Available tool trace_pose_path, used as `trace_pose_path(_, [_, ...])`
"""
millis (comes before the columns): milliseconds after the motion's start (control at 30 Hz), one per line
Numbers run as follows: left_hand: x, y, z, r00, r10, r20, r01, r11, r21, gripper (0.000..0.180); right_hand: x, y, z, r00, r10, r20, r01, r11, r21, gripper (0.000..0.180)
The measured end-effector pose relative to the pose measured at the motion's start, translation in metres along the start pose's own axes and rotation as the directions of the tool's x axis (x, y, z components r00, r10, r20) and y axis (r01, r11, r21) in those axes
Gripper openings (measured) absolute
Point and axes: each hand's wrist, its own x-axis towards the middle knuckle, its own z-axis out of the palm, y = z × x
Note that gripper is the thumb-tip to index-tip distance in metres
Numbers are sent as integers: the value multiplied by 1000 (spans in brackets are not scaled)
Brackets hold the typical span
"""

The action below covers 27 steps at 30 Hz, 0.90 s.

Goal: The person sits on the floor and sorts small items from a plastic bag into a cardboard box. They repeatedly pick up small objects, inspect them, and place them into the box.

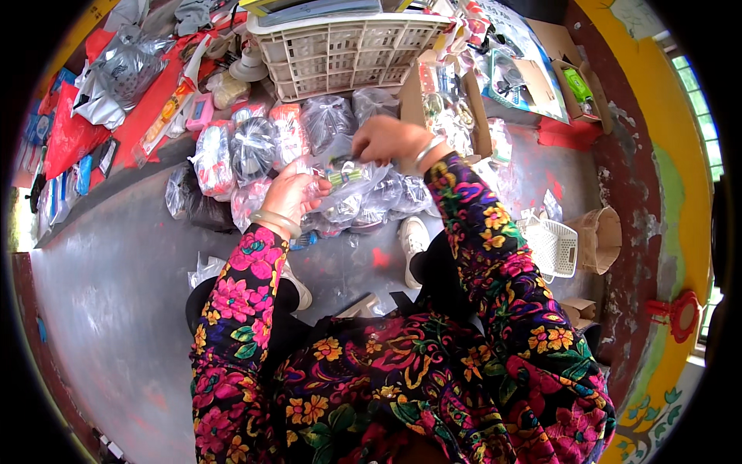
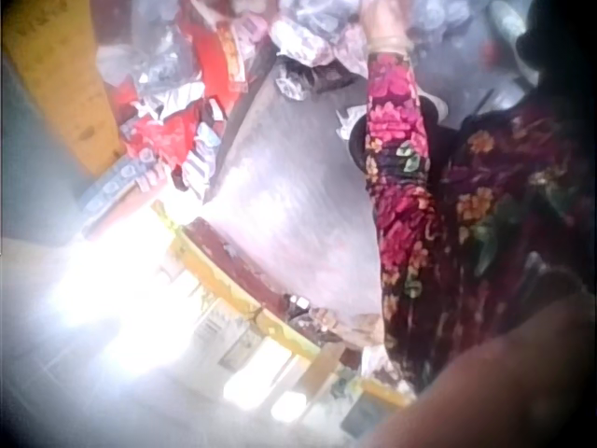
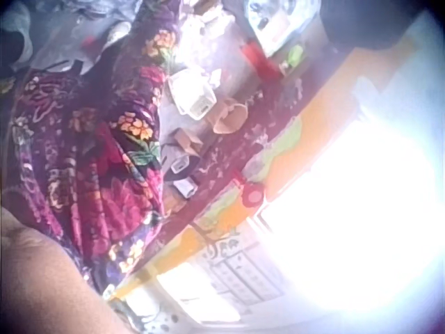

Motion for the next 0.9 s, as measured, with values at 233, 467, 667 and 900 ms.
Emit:
trace_pose_path(233, [-1, -1, -2, 998, -5, -61, 6, 1000, 10, 43, 54, 20, 63, 983, -28, -181, -106, 720, -686, 15])
trace_pose_path(467, [-2, 0, 1, 1000, -15, -19, 15, 1000, 18, 42, 43, 5, 32, 952, -34, -305, -173, 760, -626, 20])
trace_pose_path(667, [-5, 2, 2, 1000, -12, -15, 12, 1000, 11, 33, 4, 49, -60, 416, 117, -902, -471, 876, -103, 21])
trace_pose_path(900, [-7, 2, 5, 1000, -5, -2, 5, 1000, -14, 32, -28, 143, -90, 136, 237, -962, -566, 815, 121, 45])
